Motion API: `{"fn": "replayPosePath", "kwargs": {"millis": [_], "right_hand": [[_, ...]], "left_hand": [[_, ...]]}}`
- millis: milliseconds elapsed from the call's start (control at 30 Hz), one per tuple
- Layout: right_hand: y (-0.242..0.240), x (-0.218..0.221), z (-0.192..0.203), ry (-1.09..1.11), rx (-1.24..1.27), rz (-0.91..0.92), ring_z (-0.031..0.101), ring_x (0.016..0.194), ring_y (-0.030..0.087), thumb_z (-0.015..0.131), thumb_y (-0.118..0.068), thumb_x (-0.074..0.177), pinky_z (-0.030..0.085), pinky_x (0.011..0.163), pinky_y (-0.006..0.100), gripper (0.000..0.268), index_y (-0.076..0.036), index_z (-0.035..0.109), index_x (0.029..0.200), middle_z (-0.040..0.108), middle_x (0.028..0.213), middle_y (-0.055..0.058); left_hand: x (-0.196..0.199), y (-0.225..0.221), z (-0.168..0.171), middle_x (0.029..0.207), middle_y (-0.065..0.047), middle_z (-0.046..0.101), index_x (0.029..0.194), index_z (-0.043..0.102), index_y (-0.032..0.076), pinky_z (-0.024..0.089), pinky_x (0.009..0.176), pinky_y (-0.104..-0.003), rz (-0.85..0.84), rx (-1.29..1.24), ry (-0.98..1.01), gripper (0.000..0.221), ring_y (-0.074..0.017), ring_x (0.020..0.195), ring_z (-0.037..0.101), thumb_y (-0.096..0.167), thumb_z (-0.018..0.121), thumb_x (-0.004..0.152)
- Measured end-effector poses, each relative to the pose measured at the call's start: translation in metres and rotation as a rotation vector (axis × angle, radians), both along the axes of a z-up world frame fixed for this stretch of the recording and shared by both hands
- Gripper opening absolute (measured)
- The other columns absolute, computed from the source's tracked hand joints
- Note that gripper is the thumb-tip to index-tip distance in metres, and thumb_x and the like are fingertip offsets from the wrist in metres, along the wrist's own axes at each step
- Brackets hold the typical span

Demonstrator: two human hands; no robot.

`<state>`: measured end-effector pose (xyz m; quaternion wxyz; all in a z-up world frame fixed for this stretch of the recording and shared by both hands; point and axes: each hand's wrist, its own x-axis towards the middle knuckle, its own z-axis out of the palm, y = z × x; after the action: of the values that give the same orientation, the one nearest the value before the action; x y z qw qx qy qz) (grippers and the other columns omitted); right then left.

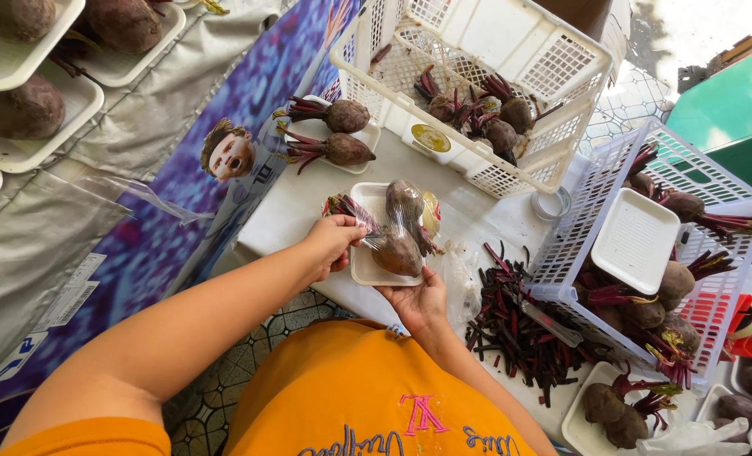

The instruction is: The person is packaging fresh beets by placing them on foam trays and wrapping them with plastic film.

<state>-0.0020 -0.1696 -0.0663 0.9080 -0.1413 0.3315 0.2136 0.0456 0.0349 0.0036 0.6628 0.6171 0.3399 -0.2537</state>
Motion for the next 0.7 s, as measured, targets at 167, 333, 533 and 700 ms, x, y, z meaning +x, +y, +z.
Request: {"fn": "replayPosePath", "kwargs": {"millis": [167,333,533,700], "right_hand": [[-0.001,-0.002,-0.007,0.014,0.008,-0.010,0.042,0.138,0.055,0.045,-0.036,0.092,0.030,0.111,0.079,0.060,-0.007,0.050,0.144,0.051,0.149,0.024],[0.002,-0.002,0.002,0.013,0.009,-0.011,0.042,0.138,0.055,0.046,-0.036,0.092,0.029,0.111,0.079,0.060,-0.007,0.050,0.144,0.051,0.149,0.024],[0.002,0.001,0.007,0.030,0.004,-0.010,0.043,0.137,0.056,0.045,-0.035,0.092,0.031,0.110,0.079,0.060,-0.006,0.050,0.144,0.051,0.148,0.025],[0.004,0.003,0.010,0.027,0.014,-0.016,0.042,0.137,0.056,0.045,-0.035,0.092,0.030,0.110,0.079,0.060,-0.006,0.050,0.145,0.050,0.149,0.025]], "left_hand": [[-0.003,-0.002,0.002,0.071,0.002,0.059,0.096,0.069,0.017,0.045,0.045,-0.017,0.087,0.054,-0.128,0.013,-0.0049,0.054,0.048,0.019,0.074,0.084],[0.003,-0.010,0.028,0.067,-0.002,0.058,0.096,0.068,0.016,0.035,0.036,-0.019,0.200,0.006,-0.086,0.024,-0.0070,0.043,0.039,0.036,0.076,0.085],[0.006,-0.013,0.038,0.062,-0.002,0.062,0.093,0.071,0.017,0.040,0.052,-0.020,0.264,0.167,-0.179,0.006,-0.0105,0.056,0.048,0.023,0.070,0.090],[0.002,-0.008,0.030,0.078,-0.002,0.064,0.095,0.073,0.015,0.044,0.069,-0.022,0.385,0.199,-0.295,0.005,-0.0100,0.076,0.055,0.019,0.069,0.094]]}}
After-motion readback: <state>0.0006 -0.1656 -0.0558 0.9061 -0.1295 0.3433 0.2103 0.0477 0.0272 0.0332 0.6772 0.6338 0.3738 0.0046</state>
